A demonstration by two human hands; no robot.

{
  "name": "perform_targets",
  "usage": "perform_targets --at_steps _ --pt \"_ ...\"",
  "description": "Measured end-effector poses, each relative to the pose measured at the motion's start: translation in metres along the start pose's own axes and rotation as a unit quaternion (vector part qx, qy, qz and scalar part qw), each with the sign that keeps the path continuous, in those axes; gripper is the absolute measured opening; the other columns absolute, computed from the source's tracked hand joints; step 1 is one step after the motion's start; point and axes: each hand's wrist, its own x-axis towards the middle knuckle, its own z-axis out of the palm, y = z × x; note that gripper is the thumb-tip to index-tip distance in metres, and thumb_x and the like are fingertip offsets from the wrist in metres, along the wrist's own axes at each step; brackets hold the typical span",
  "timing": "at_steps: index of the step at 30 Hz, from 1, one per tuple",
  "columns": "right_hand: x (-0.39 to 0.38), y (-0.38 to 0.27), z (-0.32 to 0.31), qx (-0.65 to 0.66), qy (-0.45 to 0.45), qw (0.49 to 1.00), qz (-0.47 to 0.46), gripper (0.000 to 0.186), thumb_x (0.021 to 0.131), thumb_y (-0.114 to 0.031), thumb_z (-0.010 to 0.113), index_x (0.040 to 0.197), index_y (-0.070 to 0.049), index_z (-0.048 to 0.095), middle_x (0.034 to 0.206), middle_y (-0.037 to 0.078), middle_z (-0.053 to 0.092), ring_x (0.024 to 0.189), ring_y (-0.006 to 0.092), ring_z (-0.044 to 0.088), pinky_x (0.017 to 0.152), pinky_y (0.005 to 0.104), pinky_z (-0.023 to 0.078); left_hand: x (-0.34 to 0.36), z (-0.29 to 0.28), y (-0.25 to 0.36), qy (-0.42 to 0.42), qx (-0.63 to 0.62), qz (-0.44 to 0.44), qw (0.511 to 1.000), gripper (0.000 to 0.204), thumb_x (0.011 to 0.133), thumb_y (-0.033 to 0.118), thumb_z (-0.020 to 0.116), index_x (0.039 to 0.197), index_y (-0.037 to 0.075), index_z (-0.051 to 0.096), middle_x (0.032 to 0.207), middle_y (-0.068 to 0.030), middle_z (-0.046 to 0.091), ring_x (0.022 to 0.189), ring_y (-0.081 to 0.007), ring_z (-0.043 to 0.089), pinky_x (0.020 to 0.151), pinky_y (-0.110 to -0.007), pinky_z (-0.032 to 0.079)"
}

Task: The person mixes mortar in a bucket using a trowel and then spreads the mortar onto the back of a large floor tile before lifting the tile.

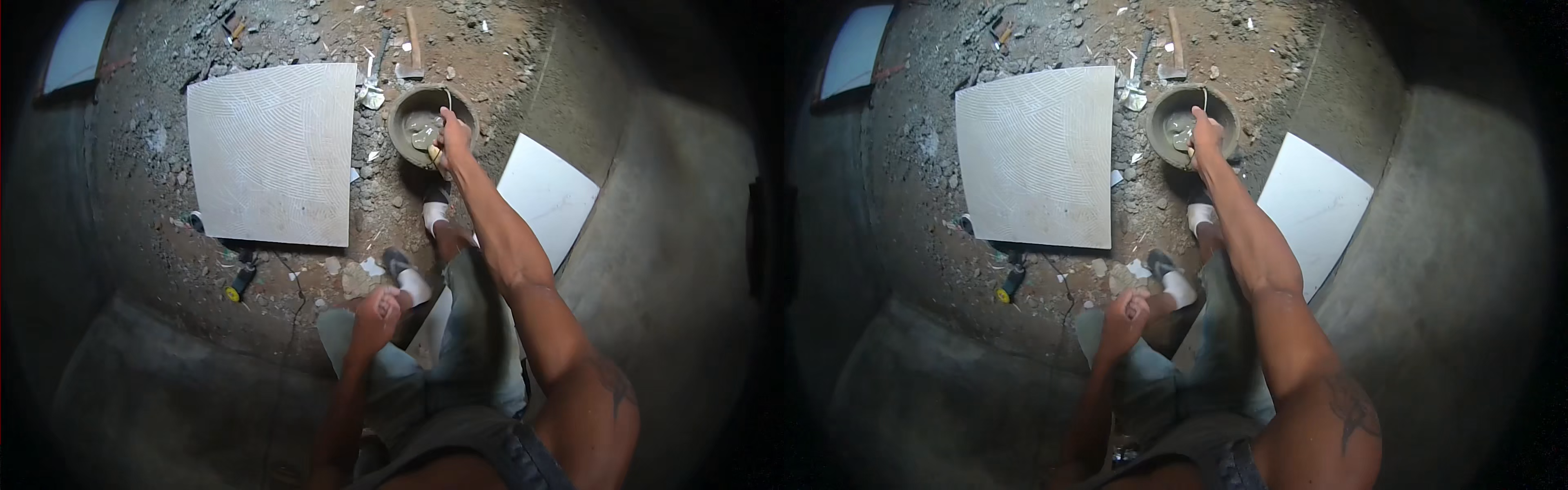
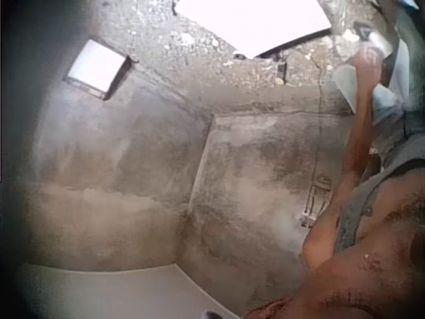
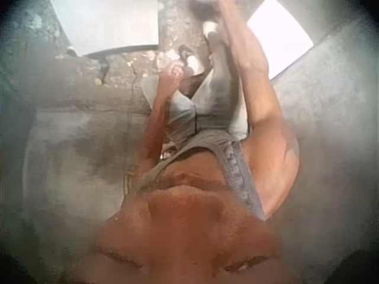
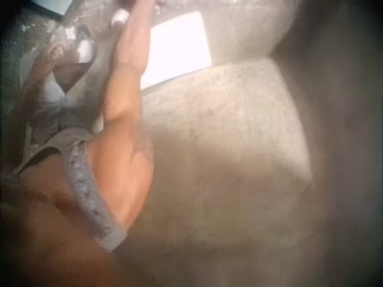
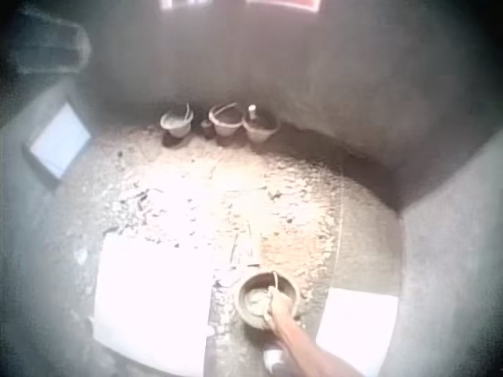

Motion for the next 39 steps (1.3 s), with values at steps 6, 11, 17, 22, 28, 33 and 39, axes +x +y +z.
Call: perform_targets --at_steps 6,11,17,22,28,33,39 --pt "0.049 0.009 0.009 -0.092 -0.133 0.983 -0.093 0.029 0.099 -0.028 0.056 0.089 -0.001 0.056 0.076 0.009 0.058 0.064 0.0231 0.061 0.067 0.0371 0.053 0.214 0.078 -0.06 0.178 -0.169 0.029 0.969 0.053 0.085 0.026 0.076 0.124 -0.002 0.054 0.107 -0.0149 0.063 0.089 -0.0227 0.061 0.08 -0.036 0.051" --pt "0.071 -0.005 -0.023 -0.532 -0.317 0.635 -0.462 0.036 0.097 -0.033 0.059 0.093 0.003 0.055 0.096 0.023 0.06 0.088 0.0413 0.062 0.079 0.0476 0.051 0.361 0.108 -0.073 0.322 -0.243 0.032 0.914 0.096 0.081 0.043 0.081 0.148 -0.005 0.033 0.137 -0.028 0.047 0.11 -0.0371 0.056 0.097 -0.044 0.046" --pt "0.071 0.067 -0.075 -0.694 -0.25 0.617 -0.274 0.07 0.082 -0.044 0.076 0.111 0.012 0.043 0.1 0.037 0.06 0.096 0.0508 0.062 0.085 0.0514 0.05 0.423 0.061 -0.103 0.251 -0.343 0.165 0.89 0.05 0.089 0.025 0.076 0.123 -0.005 0.056 0.105 -0.0106 0.066 0.09 -0.0139 0.061 0.08 -0.029 0.049" --pt "0.09 0.068 -0.075 -0.66 -0.228 0.654 -0.292 0.064 0.077 -0.033 0.081 0.111 0.006 0.044 0.093 0.027 0.061 0.083 0.0412 0.064 0.076 0.0456 0.051 0.426 0.055 -0.079 0.245 -0.342 0.258 0.87 0.029 0.093 0.025 0.072 0.102 0.0 0.061 0.083 0.0035 0.055 0.071 -0.0039 0.046 0.062 -0.02 0.038" --pt "0.092 0.001 -0.095 -0.456 -0.276 0.841 0.091 0.047 0.083 -0.012 0.066 0.122 0.007 0.047 0.093 0.013 0.062 0.076 0.0211 0.066 0.055 0.0366 0.059 0.469 0.046 -0.074 0.307 -0.241 0.265 0.882 0.052 0.098 0.046 0.063 0.069 0.006 0.046 0.061 0.0049 0.028 0.058 -0.0065 0.027 0.051 -0.032 0.02" --pt "0.079 -0.029 -0.123 -0.446 -0.223 0.854 0.148 0.029 0.086 -0.004 0.056 0.108 0.015 0.052 0.083 0.012 0.063 0.052 0.0191 0.062 0.049 0.0329 0.063 0.487 0.05 -0.056 0.438 -0.141 0.249 0.852 0.062 0.104 0.05 0.044 0.073 -0.003 0.053 0.058 -0.0176 0.047 0.056 -0.0346 0.046 0.057 -0.047 0.036" --pt "0.106 -0.061 -0.078 -0.765 -0.186 0.61 -0.089 0.017 0.089 -0.008 0.057 0.092 0.007 0.064 0.068 0.01 0.062 0.054 0.0181 0.061 0.046 0.0361 0.051 0.479 0.048 -0.029 0.371 -0.074 0.319 0.869 0.057 0.105 0.045 0.043 0.082 -0.004 0.063 0.061 -0.0237 0.05 0.055 -0.0388 0.046 0.056 -0.047 0.039"
